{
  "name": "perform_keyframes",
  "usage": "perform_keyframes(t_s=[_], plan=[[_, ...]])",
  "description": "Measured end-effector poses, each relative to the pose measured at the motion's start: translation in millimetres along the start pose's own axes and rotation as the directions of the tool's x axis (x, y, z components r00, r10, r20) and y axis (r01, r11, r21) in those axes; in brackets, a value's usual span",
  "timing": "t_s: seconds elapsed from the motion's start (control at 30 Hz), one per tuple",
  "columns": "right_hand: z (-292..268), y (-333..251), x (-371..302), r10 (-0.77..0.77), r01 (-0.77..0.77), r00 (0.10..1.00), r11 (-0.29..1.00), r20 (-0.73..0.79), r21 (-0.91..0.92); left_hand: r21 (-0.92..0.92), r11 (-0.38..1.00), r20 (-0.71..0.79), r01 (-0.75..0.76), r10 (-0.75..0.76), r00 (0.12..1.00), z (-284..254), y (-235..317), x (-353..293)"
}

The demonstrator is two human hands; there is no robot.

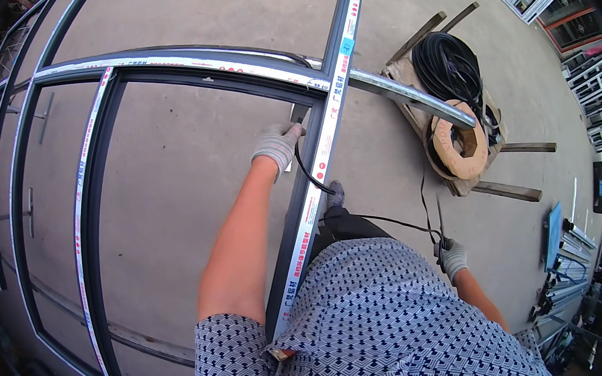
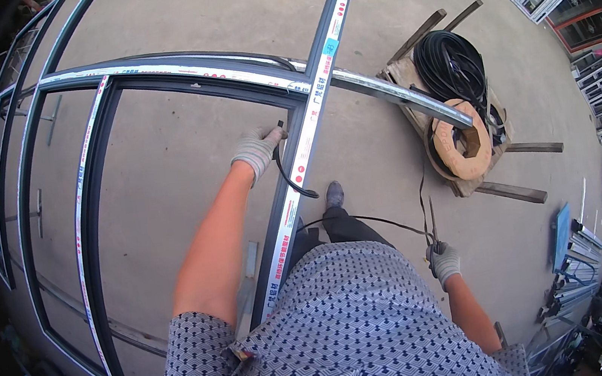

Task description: The person inserts a black rubber seal into the groove of a metal window frame using pliers. They work along the frame edges, pressing the seal into place and trimming excess material.

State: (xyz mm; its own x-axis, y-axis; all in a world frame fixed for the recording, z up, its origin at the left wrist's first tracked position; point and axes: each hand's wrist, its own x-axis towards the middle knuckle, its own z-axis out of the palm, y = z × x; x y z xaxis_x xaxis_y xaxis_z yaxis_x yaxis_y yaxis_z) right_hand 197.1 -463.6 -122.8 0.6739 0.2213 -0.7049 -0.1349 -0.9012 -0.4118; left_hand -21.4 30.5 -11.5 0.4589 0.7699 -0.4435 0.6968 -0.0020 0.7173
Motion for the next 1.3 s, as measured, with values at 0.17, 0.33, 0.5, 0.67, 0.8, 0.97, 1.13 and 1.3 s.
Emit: perform_keyframes(t_s=[0.17,0.33,0.5,0.67,0.8,0.97,1.13,1.3], plan=[[2.4,-16.0,-18.4,-0.029,0.029,1.000,0.997,0.007,-0.069,-0.218,0.976,-0.065,-0.023,0.009,0.998,10.6,-19.1,-2.2],[7.9,-37.6,-15.0,-0.071,0.073,0.997,0.991,0.025,-0.115,-0.183,0.980,-0.121,-0.084,0.063,0.991,11.1,-31.5,4.2],[10.3,-38.3,-12.0,-0.098,0.099,0.995,0.989,0.016,-0.106,-0.129,0.988,-0.111,-0.086,0.072,0.991,2.2,-30.9,2.8],[11.2,-35.6,-12.5,-0.082,0.085,0.996,0.989,0.029,-0.117,-0.091,0.994,-0.098,-0.068,0.059,0.993,-3.2,-24.8,0.7],[11.3,-32.0,-15.0,-0.065,0.069,0.997,0.989,0.031,-0.132,-0.100,0.995,-0.139,-0.023,0.009,0.990,2.6,-24.7,-4.1],[13.5,-30.6,-17.1,-0.047,0.051,0.998,0.994,0.036,-0.097,-0.064,0.998,-0.144,0.029,-0.038,0.989,10.6,-31.0,-3.1],[16.1,-37.8,-19.7,-0.070,0.074,0.997,0.993,0.043,-0.094,-0.008,0.997,-0.113,0.083,-0.083,0.990,11.2,-37.2,-0.3],[21.1,-43.4,-21.5,-0.088,0.092,0.995,0.993,0.048,-0.075,-0.061,0.994,-0.084,0.094,-0.099,0.992,7.0,-36.5,1.4]])
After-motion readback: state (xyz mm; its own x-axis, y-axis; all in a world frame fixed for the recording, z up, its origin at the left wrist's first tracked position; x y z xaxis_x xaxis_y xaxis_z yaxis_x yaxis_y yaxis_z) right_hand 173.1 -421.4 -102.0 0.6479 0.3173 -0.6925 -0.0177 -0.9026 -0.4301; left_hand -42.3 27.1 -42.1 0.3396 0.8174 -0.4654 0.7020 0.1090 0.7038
